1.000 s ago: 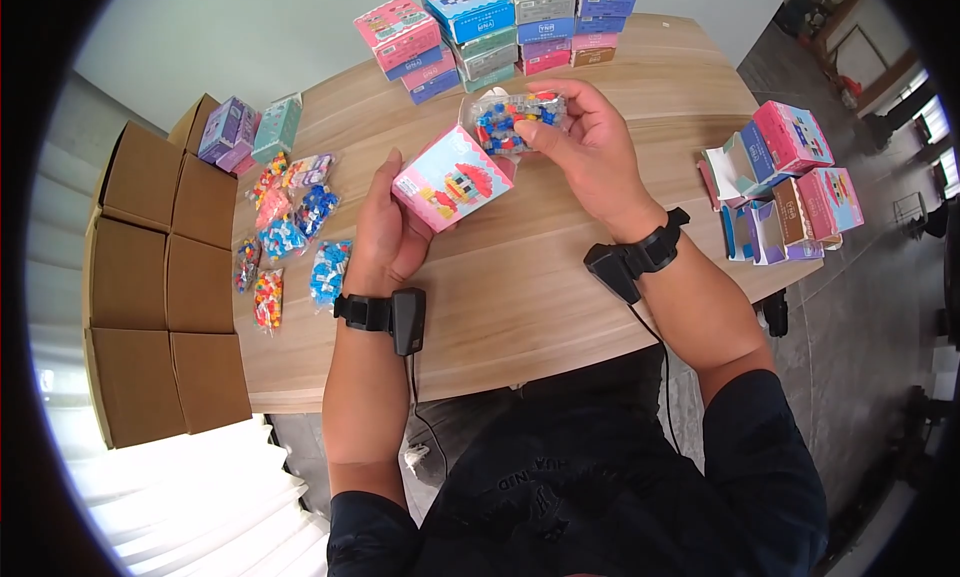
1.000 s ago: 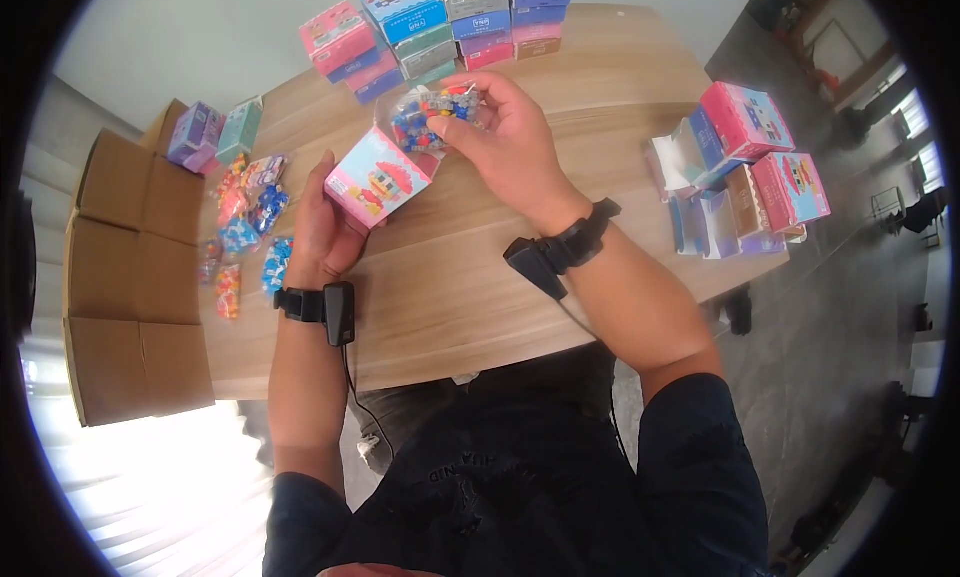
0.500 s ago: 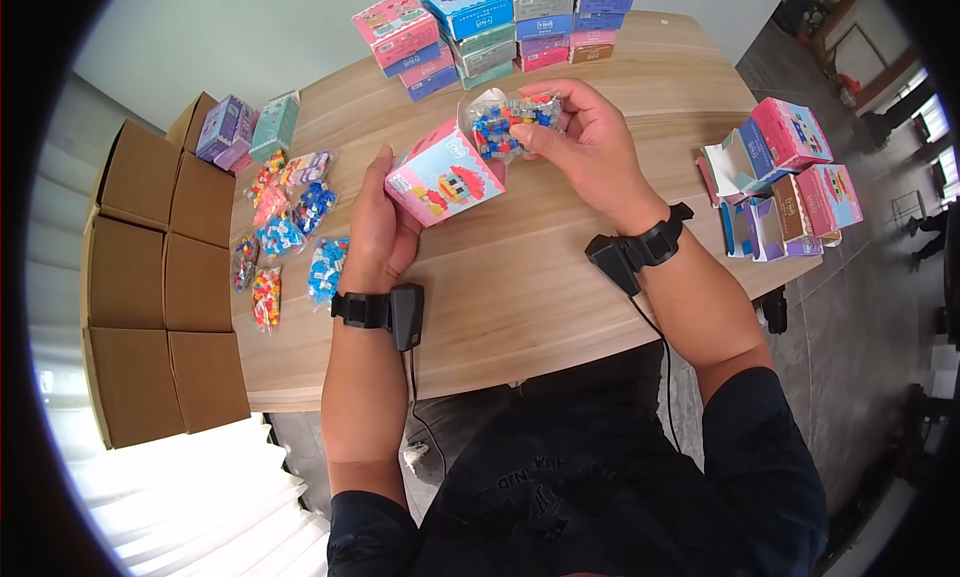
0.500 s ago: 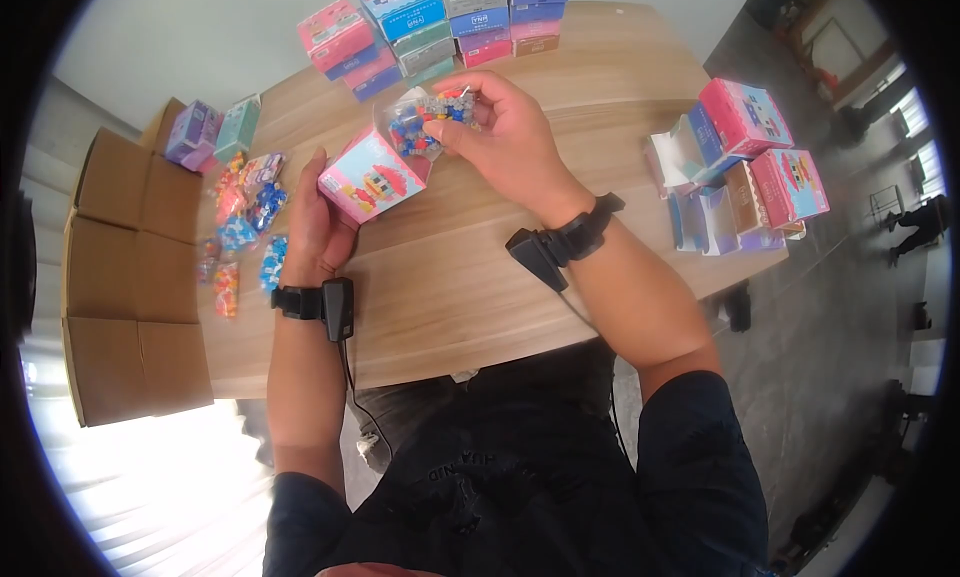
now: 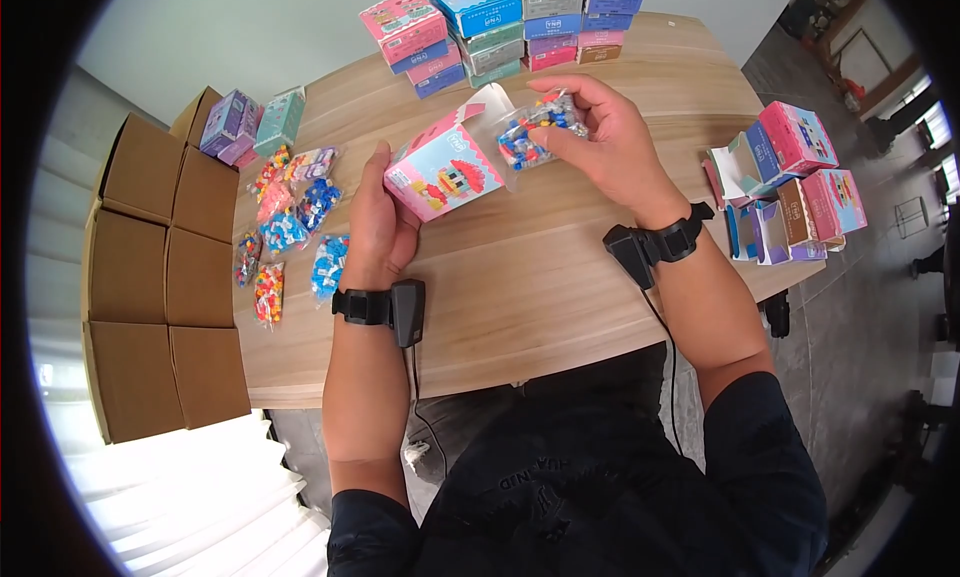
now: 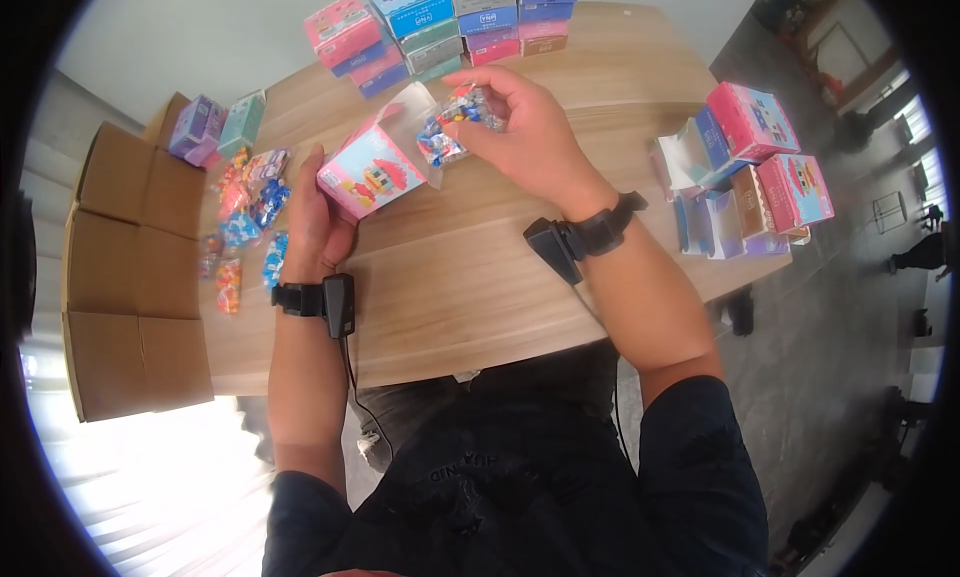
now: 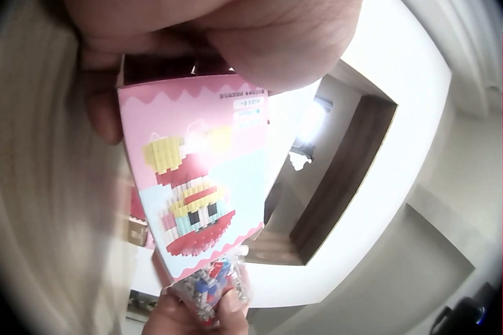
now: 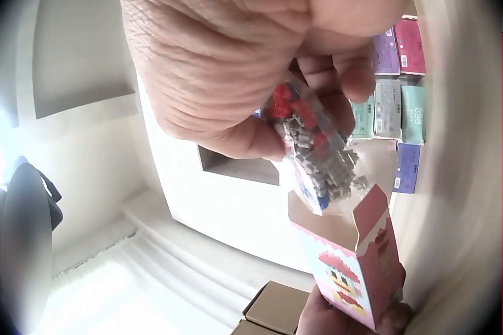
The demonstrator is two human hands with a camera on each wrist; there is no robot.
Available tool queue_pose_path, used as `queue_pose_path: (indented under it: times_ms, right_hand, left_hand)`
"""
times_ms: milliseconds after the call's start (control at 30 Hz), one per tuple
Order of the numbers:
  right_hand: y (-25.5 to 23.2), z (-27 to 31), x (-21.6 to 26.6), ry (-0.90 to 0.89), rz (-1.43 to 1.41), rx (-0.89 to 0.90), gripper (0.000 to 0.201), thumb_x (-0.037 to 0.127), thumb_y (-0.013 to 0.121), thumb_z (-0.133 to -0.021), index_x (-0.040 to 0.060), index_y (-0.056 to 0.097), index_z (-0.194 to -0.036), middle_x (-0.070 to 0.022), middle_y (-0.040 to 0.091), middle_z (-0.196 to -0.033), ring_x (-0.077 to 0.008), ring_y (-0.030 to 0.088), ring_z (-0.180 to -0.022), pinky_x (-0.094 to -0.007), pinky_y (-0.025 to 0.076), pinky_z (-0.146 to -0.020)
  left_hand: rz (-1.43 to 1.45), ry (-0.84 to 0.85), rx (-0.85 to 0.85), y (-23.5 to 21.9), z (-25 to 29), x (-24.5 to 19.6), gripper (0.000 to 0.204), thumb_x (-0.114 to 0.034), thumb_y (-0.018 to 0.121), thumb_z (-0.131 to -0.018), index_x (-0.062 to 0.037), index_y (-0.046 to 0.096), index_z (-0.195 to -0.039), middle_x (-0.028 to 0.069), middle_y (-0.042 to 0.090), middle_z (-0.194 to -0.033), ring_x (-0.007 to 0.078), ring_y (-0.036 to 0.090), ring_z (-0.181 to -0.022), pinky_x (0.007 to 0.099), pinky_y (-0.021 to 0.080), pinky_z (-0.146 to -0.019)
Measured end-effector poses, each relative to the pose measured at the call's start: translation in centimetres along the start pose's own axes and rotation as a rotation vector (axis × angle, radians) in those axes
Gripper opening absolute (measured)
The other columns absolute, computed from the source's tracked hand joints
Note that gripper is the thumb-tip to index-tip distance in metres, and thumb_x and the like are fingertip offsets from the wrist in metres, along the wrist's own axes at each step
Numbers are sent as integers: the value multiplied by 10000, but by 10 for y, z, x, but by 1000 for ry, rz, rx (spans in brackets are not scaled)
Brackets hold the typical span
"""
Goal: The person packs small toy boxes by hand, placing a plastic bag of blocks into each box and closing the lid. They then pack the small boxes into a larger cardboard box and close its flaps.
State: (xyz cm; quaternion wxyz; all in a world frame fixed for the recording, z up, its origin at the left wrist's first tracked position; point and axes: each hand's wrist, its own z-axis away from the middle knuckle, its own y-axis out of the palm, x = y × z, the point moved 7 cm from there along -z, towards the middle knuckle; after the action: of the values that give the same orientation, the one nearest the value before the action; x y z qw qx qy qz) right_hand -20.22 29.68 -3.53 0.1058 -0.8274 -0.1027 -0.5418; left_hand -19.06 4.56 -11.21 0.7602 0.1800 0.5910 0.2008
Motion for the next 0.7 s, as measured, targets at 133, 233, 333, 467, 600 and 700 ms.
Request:
queue_pose_path:
  times_ms: [133,233,333,467,600,700]
  right_hand:
    - [9,2,-12,48,-51,-78,460,-3,760,-933,25,527,-1329,-71,673,-1119,-95,685,-978,-239,564,-793]
    - [9,4,-19,43,-124,-159,400,15,777,-934,42,500,-1221,-68,667,-1077,-96,691,-920,-238,567,-746]
    - [9,4,-23,63,-272,-216,388,20,767,-942,45,463,-1182,-84,654,-1106,-109,704,-916,-248,579,-732]
    - [13,5,-22,42,-248,-195,267,43,754,-958,15,540,-1115,-82,658,-1101,-98,698,-884,-253,574,-719]
    - [18,8,-23,6,62,-104,122,90,721,-996,-12,670,-1038,-74,670,-1136,-106,675,-931,-259,557,-758]
    - [24,10,-20,-15,174,-60,139,123,692,-1020,2,742,-1065,-79,664,-1208,-127,657,-1017,-269,543,-819]
  left_hand:
    - [-15,-51,70,8,3,4,562,-429,403,-1129,34,567,-1403,138,711,-1275,258,725,-1090,413,585,-928]
    - [-1,-43,29,7,1,6,569,-435,405,-1128,33,569,-1405,134,721,-1248,253,727,-1076,420,587,-910]
    - [-51,-66,79,9,4,5,561,-450,405,-1125,22,581,-1374,128,733,-1201,250,732,-1047,412,599,-838]
    - [-50,-89,79,19,12,5,547,-481,401,-1120,-12,590,-1329,123,741,-1155,250,736,-1008,400,602,-746]
    - [-40,-121,84,25,13,9,546,-501,399,-1115,-32,587,-1322,122,740,-1148,252,739,-980,396,602,-721]
    - [6,-131,132,21,10,11,550,-503,395,-1114,-34,582,-1333,123,737,-1152,251,737,-966,396,596,-705]
